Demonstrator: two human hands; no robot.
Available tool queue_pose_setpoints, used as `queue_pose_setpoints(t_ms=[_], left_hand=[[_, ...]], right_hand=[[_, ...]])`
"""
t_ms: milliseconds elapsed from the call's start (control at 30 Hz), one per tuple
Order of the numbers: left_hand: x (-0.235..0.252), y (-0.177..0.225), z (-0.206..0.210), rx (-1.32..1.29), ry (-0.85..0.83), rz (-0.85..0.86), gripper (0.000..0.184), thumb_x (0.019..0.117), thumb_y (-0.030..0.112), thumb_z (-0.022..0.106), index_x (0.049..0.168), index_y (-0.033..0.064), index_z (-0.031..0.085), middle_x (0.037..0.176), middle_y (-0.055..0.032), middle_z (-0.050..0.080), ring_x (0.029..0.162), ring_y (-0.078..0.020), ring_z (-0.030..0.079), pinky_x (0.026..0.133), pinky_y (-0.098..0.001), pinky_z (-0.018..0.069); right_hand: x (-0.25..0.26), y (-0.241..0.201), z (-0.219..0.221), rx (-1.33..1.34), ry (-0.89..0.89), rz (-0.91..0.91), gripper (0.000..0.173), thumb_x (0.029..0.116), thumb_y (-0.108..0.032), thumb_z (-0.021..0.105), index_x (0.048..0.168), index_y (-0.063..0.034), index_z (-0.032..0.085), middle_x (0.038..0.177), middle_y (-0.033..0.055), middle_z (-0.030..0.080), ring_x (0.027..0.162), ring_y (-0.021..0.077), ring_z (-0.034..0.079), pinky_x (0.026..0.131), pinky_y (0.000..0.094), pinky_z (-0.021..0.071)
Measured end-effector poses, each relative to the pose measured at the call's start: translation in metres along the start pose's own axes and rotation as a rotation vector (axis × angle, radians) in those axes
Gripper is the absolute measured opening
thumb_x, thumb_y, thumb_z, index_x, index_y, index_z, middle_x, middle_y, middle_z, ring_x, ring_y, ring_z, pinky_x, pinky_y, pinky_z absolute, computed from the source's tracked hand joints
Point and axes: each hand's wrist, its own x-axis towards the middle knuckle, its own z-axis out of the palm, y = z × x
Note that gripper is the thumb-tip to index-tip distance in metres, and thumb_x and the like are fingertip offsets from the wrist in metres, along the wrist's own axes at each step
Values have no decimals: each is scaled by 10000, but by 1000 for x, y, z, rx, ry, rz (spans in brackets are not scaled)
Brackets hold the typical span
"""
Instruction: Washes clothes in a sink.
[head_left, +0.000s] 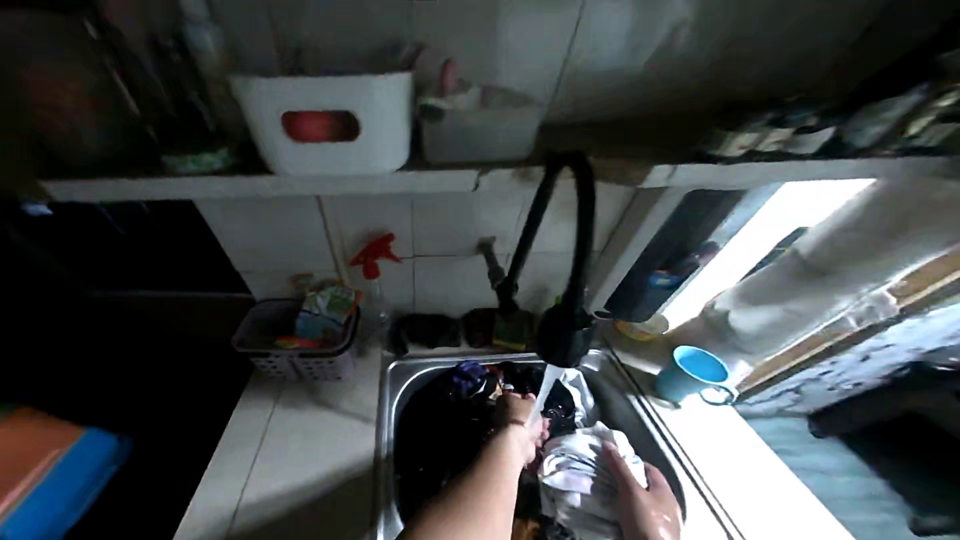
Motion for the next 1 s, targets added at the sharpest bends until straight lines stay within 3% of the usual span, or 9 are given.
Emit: queue_pose_setpoints(t_ms=[67,133,233,400,600,733,800,900,1000], left_hand=[[1,0,3,280,80,85,419,1106,403,446,1131,34,643,792,-58,563,614,-154,518,581,-317,465],[-2,7,-2,487,195,153,541,1081,474,461,1265,3,654,1136,-203,685,1037,-305,661,943,-494,530],[-14,12,-12,579,282,166,638,1071,541,430,1362,3,612,1353,-254,623,1306,-376,575,1109,-567,433],[-30,5,-22,524,305,179,611,1093,507,393,1336,-7,618,1347,-250,617,1287,-358,576,1093,-556,443],[-54,-24,-36,487,330,276,628,1034,551,509,1463,92,525,1311,-194,644,1198,-309,633,1010,-531,516],[-46,-16,-42,173,284,175,630,980,638,562,1270,87,654,1139,-144,714,1050,-266,698,905,-498,585],[-51,-3,-36,439,428,390,551,916,486,746,1236,43,674,1125,-143,726,1063,-233,700,964,-450,572],[-68,17,-27,1045,480,598,675,848,516,792,1292,24,660,1239,-166,696,1181,-275,660,1070,-478,500],[-77,16,-30,1355,291,793,586,851,576,750,1202,108,722,1216,-88,719,1115,-222,693,1005,-472,548]], right_hand=[[4,1,7,99,26,24,484,937,-327,744,1242,17,592,1042,173,689,916,248,687,826,478,573],[6,-1,18,190,18,46,488,927,-304,760,1242,19,573,1034,176,686,907,250,691,812,472,585],[1,-5,40,310,-24,61,479,902,-261,792,1214,18,559,1016,187,683,890,271,702,786,484,601],[-24,-16,72,392,-151,72,432,844,-198,837,1129,14,590,983,190,674,873,291,695,780,505,596],[-15,-27,84,683,-168,313,374,912,-140,773,1160,23,547,895,182,692,760,271,708,690,454,612],[-19,-25,79,949,-295,408,320,998,-116,627,1249,33,495,948,222,697,787,309,727,686,472,633],[-7,-12,80,947,-327,494,397,1008,-136,611,1342,11,453,1003,252,688,822,347,718,691,510,619],[0,-1,71,826,-504,635,680,1050,-429,544,1605,-253,192,1297,258,599,1021,436,666,744,613,575],[-10,-9,68,890,-681,647,712,998,-730,315,1369,-173,557,1088,176,698,912,331,697,720,539,585]])
